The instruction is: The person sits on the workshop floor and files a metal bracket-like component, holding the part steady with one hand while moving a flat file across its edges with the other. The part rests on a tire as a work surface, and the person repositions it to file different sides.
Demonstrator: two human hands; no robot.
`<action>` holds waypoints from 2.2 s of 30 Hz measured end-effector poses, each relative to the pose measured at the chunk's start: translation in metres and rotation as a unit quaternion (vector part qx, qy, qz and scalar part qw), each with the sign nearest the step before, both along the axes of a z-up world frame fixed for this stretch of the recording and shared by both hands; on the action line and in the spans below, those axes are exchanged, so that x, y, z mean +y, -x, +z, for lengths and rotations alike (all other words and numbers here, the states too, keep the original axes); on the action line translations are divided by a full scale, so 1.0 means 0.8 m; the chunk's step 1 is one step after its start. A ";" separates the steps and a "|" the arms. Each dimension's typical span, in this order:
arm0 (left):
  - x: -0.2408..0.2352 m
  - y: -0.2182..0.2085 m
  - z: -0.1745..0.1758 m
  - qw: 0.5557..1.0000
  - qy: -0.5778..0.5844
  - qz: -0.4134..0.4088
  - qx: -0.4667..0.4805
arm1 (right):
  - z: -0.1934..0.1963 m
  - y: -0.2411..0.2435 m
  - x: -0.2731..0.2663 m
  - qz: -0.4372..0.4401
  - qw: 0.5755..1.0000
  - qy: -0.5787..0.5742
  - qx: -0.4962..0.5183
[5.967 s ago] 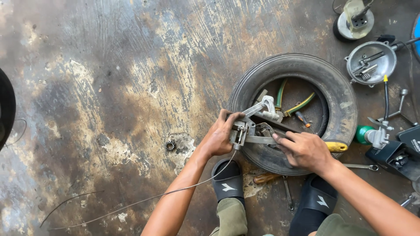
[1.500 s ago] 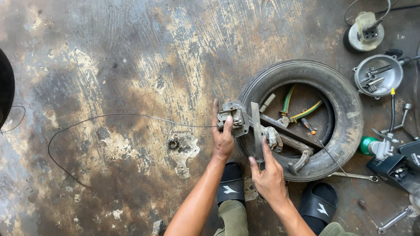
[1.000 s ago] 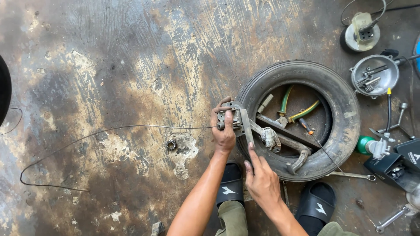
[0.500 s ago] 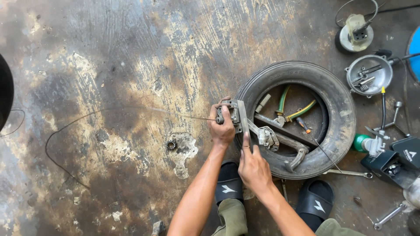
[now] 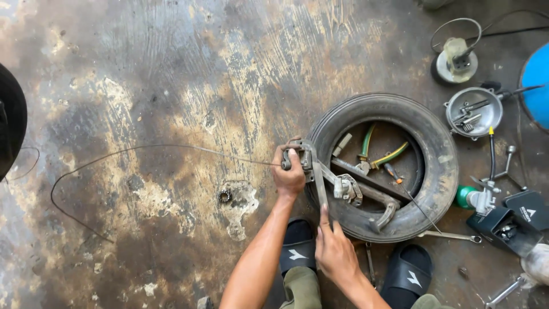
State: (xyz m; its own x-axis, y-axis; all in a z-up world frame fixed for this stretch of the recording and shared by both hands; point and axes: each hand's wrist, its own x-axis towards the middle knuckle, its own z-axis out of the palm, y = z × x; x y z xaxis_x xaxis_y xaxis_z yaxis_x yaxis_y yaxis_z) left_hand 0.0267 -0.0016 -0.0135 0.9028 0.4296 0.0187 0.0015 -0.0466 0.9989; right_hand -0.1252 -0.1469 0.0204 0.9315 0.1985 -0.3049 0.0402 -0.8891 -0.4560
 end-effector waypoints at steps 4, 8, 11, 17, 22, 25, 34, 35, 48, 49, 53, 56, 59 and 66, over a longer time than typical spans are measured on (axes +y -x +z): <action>-0.003 0.000 0.013 1.000 0.004 0.010 0.003 | -0.009 -0.031 0.010 0.002 0.998 -0.023 -0.067; -0.003 -0.005 0.017 1.000 0.000 0.016 -0.010 | -0.006 -0.010 0.004 -0.007 1.000 -0.017 -0.022; -0.002 0.002 0.010 1.000 -0.019 0.020 -0.004 | -0.004 -0.022 0.010 -0.007 1.000 -0.024 -0.015; -0.005 -0.002 0.014 1.000 -0.020 0.020 -0.004 | 0.007 -0.013 0.014 -0.016 1.000 -0.012 -0.012; -0.009 0.002 0.013 0.999 -0.005 0.041 -0.006 | 0.002 -0.033 0.016 0.000 1.000 -0.002 -0.015; -0.006 0.003 0.012 0.999 -0.027 0.034 0.001 | 0.016 -0.028 0.019 -0.011 1.000 -0.025 -0.014; -0.012 0.006 0.007 0.998 -0.033 0.048 0.002 | 0.010 -0.030 0.017 -0.003 1.000 -0.013 -0.016; -0.012 0.009 -0.008 0.999 -0.027 0.040 -0.001 | 0.011 -0.012 0.012 -0.009 1.000 -0.006 -0.009; -0.016 0.004 0.028 0.994 -0.076 0.072 0.007 | -0.008 -0.011 0.003 -0.003 1.000 0.008 -0.008; -0.019 0.004 0.032 0.995 -0.076 0.070 0.012 | -0.011 -0.021 0.006 -0.005 1.000 0.008 -0.003; -0.017 0.002 0.029 0.994 -0.048 0.100 0.015 | -0.002 -0.040 0.014 -0.007 1.000 -0.009 -0.007; -0.017 0.001 0.014 0.997 -0.039 0.065 0.007 | 0.004 -0.022 0.006 -0.011 1.000 -0.002 -0.001; -0.016 0.011 0.019 0.996 -0.049 0.065 0.020 | 0.003 -0.033 0.011 -0.009 1.000 -0.013 -0.006; -0.020 0.011 0.025 0.996 -0.056 0.069 0.007 | 0.011 -0.011 -0.009 -0.009 1.000 -0.022 -0.002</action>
